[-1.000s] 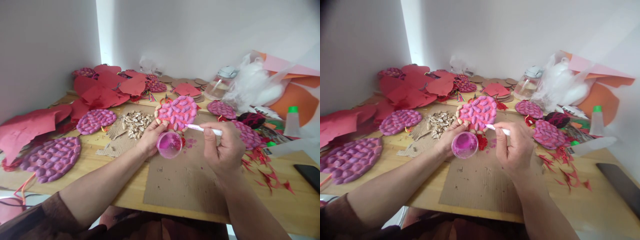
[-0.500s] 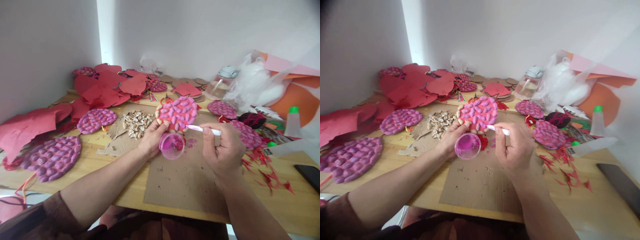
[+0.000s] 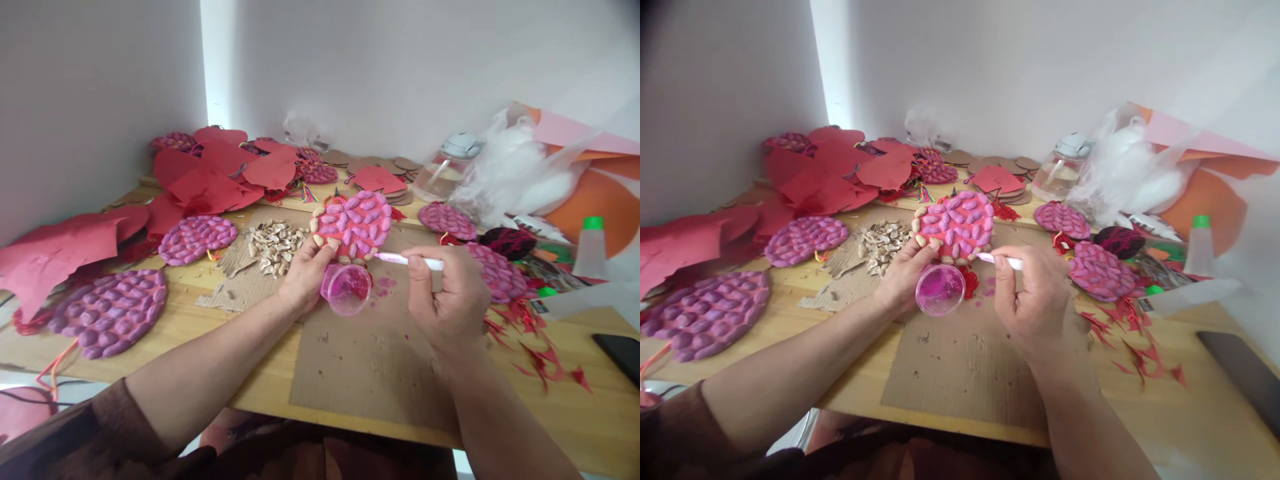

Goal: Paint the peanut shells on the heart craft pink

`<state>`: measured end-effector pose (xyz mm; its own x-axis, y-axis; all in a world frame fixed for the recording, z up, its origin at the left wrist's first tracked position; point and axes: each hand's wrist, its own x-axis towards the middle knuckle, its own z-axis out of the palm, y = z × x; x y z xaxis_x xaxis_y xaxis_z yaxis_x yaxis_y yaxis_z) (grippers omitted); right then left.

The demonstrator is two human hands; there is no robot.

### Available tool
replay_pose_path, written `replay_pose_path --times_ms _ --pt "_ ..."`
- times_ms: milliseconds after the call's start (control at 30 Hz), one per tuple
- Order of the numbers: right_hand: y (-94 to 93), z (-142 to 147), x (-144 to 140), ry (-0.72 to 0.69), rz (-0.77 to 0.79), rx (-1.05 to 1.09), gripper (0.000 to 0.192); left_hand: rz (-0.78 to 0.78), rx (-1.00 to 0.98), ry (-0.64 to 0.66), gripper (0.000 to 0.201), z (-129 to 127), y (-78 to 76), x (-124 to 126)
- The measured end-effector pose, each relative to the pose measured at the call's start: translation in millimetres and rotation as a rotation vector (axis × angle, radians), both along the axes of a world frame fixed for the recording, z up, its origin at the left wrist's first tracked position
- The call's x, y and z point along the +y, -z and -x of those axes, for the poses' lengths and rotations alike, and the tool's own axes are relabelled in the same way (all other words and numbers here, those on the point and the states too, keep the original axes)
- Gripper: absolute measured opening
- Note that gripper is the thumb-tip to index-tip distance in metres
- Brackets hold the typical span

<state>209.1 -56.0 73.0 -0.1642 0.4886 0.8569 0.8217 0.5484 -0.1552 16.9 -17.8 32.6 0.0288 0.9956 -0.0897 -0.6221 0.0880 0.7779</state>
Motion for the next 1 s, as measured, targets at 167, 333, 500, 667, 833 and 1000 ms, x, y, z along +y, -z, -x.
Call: replay_pose_path --times_ms 167,333,500,667,833,1000 --pt "0.6 -0.5 -0.4 -0.026 0.010 0.029 0.009 0.018 0.017 0.021 0.025 1.6 2.9 0.8" --pt "-1.0 1.0 0.3 -0.057 0.009 -0.034 0.009 0.018 0.008 0.032 0.023 1.2 1.6 0.7" --pt "-0.1 0.0 2.0 -0.071 -0.007 -0.033 0.008 0.016 0.002 0.037 0.020 1.1 0.2 0.7" --pt "1.4 0.0 2.1 -0.039 -0.002 -0.056 0.010 0.019 0.008 0.002 0.021 0.6 2.0 1.8" --pt "1.2 0.7 1.6 -0.068 0.015 -0.071 0.008 0.028 -0.004 -0.014 0.016 0.8 3.8 3.7" --pt "3.1 -0.1 3.0 -0.013 -0.001 -0.084 0.010 0.054 -0.017 0.010 0.018 1.0 6.8 5.5"
